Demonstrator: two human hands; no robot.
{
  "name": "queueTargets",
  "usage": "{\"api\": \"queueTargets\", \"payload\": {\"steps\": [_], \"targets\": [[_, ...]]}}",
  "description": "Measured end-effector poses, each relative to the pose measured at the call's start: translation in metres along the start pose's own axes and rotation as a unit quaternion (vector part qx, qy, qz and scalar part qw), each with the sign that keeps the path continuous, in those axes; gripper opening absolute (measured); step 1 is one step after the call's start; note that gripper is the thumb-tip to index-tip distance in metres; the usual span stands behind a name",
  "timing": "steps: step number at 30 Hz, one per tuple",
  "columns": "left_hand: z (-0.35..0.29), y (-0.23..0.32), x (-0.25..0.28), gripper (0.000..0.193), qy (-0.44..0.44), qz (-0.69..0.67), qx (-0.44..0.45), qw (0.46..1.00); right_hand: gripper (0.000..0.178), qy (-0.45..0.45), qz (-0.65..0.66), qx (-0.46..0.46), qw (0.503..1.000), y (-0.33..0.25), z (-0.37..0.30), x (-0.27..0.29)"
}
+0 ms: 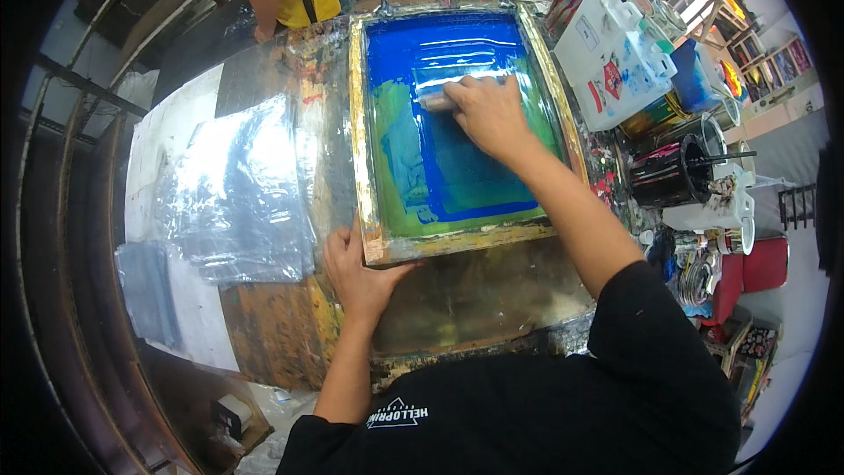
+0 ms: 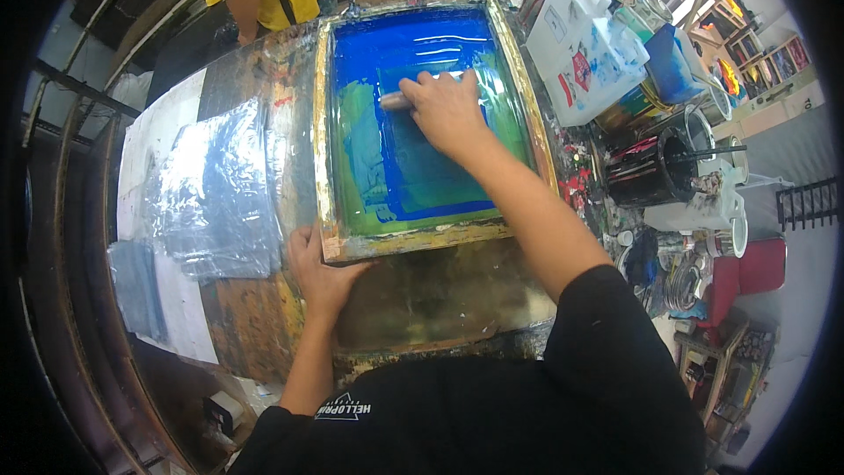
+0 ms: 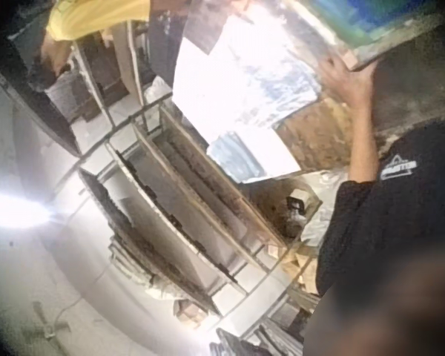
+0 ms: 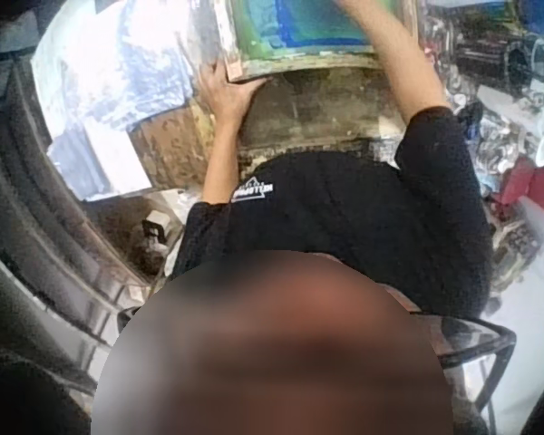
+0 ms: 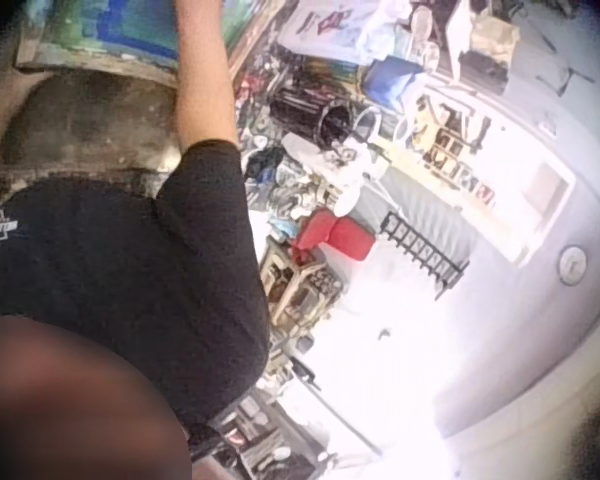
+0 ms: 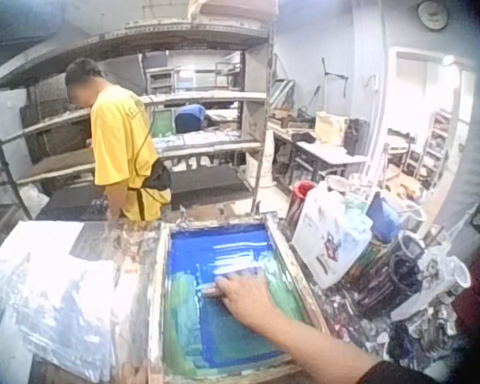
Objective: The person performs screen printing on a flat sheet using a squeegee and a blue ink-filled screen. They repeatedly pull the squeegee across the screen to transfer ink onto the sheet, then lift the screen to reveal the printed design. The process is repeated multiple times on the same sheet.
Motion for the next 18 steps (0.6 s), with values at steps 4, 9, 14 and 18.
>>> {"api": "queueTargets", "payload": {"steps": [4, 9, 14, 18], "targets": [[-0.001, -0.002, 0.0, 0.087, 0.001, -0.02, 0.004, 1.0, 0.035, -0.133, -0.005, 0.013, 0.991, 0.02, 0.045, -0.006], [-0.005, 0.002, 0.003, 0.121, 0.052, -0.077, -0.067, 0.993, 0.048, -0.13, 0.058, 0.001, 0.99, 0.051, 0.099, 0.0], [-0.01, 0.0, 0.005, 0.121, 0.078, -0.074, -0.091, 0.99, 0.048, -0.062, 0.002, 0.005, 0.998, 0.057, 0.126, -0.014], [-0.01, -0.001, 0.005, 0.121, 0.071, -0.077, -0.092, 0.99, 0.045, -0.077, -0.02, 0.008, 0.997, 0.059, 0.132, -0.028]]}}
Point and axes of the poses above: each hand's wrist, its own z-axis towards the middle knuckle, its own x-axis out of the back of the hand, y = z × x, the point moved 7 cm from there along z, towards the middle knuckle, and after that the axes turned 6 degrees about y, right-handed, at the moved point
